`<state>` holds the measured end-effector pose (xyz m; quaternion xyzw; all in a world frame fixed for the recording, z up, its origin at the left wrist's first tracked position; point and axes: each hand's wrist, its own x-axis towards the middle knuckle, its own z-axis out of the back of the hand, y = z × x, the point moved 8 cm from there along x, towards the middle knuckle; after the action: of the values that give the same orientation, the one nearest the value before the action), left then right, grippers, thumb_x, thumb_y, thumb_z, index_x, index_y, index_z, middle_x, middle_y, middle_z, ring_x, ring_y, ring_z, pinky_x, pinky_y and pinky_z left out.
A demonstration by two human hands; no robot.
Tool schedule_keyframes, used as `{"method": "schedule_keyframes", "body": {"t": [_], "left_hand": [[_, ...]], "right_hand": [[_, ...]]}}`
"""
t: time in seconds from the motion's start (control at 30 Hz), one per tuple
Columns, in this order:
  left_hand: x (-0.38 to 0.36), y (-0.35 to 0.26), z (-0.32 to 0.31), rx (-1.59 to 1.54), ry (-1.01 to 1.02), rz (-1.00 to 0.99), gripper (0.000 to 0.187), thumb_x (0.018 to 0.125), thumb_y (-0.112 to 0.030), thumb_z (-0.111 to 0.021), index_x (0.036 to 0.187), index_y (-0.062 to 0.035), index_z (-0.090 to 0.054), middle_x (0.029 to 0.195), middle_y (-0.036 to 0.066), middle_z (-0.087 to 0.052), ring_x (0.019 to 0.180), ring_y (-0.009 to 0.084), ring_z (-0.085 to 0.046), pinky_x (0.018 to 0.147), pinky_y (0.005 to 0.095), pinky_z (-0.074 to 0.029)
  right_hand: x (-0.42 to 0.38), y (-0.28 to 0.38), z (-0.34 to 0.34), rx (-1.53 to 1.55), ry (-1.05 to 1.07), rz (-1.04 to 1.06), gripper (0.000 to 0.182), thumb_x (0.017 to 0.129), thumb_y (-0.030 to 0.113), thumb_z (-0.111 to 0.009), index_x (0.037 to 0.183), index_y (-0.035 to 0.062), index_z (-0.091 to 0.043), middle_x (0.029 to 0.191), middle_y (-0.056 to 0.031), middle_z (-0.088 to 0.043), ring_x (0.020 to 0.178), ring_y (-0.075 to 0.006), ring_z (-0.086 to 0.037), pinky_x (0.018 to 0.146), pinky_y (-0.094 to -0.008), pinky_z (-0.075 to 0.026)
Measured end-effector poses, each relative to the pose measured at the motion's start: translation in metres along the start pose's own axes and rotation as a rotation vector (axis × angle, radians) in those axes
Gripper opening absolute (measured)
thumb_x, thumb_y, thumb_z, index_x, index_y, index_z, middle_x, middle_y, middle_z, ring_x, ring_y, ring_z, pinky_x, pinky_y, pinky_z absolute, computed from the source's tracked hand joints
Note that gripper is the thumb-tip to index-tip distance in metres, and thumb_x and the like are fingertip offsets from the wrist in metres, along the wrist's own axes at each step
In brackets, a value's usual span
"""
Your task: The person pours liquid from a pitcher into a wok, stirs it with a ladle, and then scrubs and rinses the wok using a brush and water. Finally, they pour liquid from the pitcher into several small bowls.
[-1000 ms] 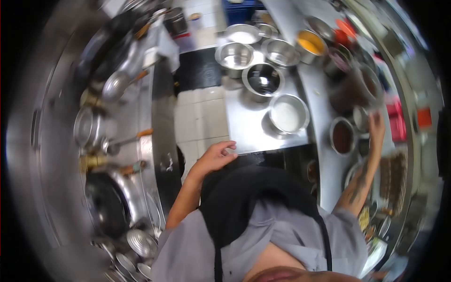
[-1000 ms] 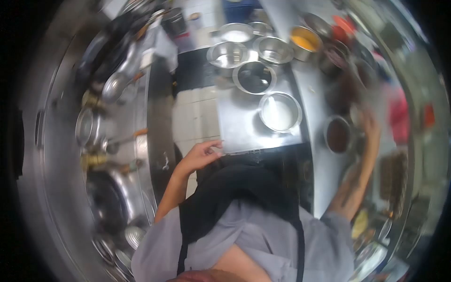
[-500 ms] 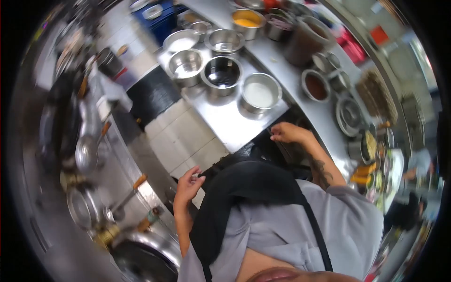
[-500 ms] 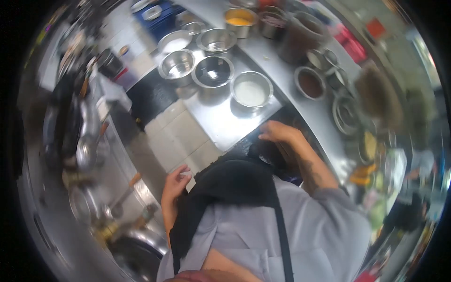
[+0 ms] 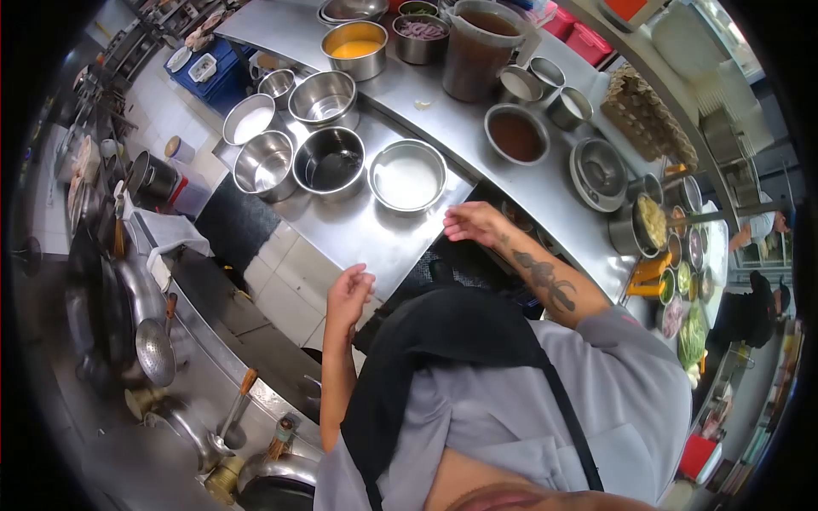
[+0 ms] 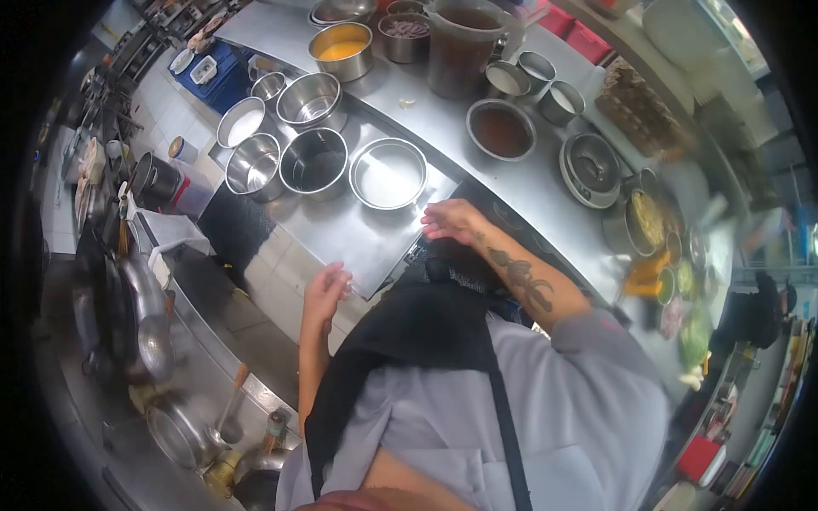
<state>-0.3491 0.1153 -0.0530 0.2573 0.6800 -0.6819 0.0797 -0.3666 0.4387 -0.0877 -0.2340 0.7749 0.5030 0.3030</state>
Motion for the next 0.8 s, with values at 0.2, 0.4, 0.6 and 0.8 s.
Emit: {"method": "schedule_keyframes", "body": {"t": [0.2,0.4,0.6,0.8], "left_hand": [[0.052,-0.023,-0.008,-0.040,-0.278,-0.019,0.028,0.089,-0.012,-0.064,0.113,-0.0004,-0.058,0.095,0.006,-0.064,0.077,0.0133,-0.060,0.064,0.0248,-0.047],[0.090,-0.036,0.003,-0.012,-0.330,-0.056,0.022,0.089,-0.014,-0.064,0.107,-0.0015,-0.061,0.092,0.006,-0.064,0.075,0.0135,-0.061,0.061,0.0249,-0.048],[0.134,-0.047,-0.017,0.123,-0.229,-0.082,0.021,0.089,-0.013,-0.063,0.106,-0.0010,-0.061,0.089,0.005,-0.064,0.072,0.0122,-0.060,0.060,0.0239,-0.047],[0.161,-0.038,-0.023,0.174,-0.199,-0.159,0.024,0.088,-0.011,-0.063,0.109,0.0009,-0.061,0.090,0.007,-0.065,0.072,0.0139,-0.062,0.062,0.0260,-0.050]], "right_hand": [[0.036,-0.005,-0.016,0.109,0.102,-0.050,0.023,0.095,0.018,-0.060,0.105,-0.0020,-0.056,0.100,-0.0143,-0.064,0.083,-0.0242,-0.064,0.075,-0.0389,-0.057],[0.033,0.002,-0.007,0.008,-0.008,0.026,0.022,0.093,0.017,-0.062,0.102,-0.0026,-0.059,0.090,-0.0118,-0.065,0.073,-0.0200,-0.065,0.064,-0.0321,-0.057],[0.010,0.049,0.030,-0.236,-0.234,0.320,0.016,0.090,0.013,-0.061,0.095,-0.0025,-0.062,0.081,-0.0094,-0.066,0.063,-0.0153,-0.063,0.053,-0.0271,-0.053],[0.004,0.047,0.044,-0.238,-0.246,0.362,0.014,0.091,0.010,-0.060,0.095,-0.0026,-0.063,0.081,-0.0096,-0.066,0.062,-0.0153,-0.063,0.053,-0.0273,-0.053]]}}
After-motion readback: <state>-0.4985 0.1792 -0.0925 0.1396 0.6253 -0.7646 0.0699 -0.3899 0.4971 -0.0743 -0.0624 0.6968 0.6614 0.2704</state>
